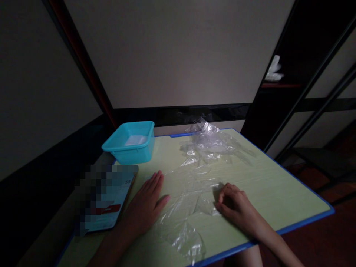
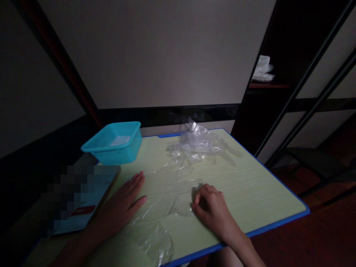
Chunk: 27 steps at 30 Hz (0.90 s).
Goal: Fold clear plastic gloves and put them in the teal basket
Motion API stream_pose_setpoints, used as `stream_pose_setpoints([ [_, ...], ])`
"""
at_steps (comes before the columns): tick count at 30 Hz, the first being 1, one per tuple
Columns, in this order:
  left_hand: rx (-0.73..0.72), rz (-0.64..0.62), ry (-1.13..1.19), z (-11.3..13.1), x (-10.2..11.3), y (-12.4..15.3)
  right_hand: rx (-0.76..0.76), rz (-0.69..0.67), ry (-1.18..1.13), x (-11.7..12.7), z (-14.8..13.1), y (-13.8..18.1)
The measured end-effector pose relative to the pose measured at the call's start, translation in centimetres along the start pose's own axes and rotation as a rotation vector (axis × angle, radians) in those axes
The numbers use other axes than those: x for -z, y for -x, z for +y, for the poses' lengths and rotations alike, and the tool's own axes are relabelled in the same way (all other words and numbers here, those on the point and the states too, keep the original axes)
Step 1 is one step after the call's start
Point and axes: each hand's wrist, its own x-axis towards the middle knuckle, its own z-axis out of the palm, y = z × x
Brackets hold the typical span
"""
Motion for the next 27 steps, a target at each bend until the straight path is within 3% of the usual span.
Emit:
stream_pose_setpoints([
  [6, -0.023, 0.034, 0.026, -0.3, -0.2, 0.2, -0.084, 0.019, -0.361, -0.8, -0.3, 0.1],
  [9, -0.027, 0.031, 0.026, -0.3, -0.2, 0.2, -0.087, 0.052, -0.43, -1.0, -0.2, 0.2],
  [16, 0.002, -0.03, -0.011, 0.0, 0.2, 0.0, -0.074, 0.088, -0.237, -0.9, -0.1, 0.6],
  [22, -0.009, 0.001, -0.009, -0.2, -0.1, 0.1, -0.066, 0.059, 0.01, -0.8, 1.0, 0.7],
  [27, -0.013, -0.002, 0.0, -0.2, -0.3, 0.0, -0.041, 0.149, 0.102, 0.0, 1.1, 1.1],
])
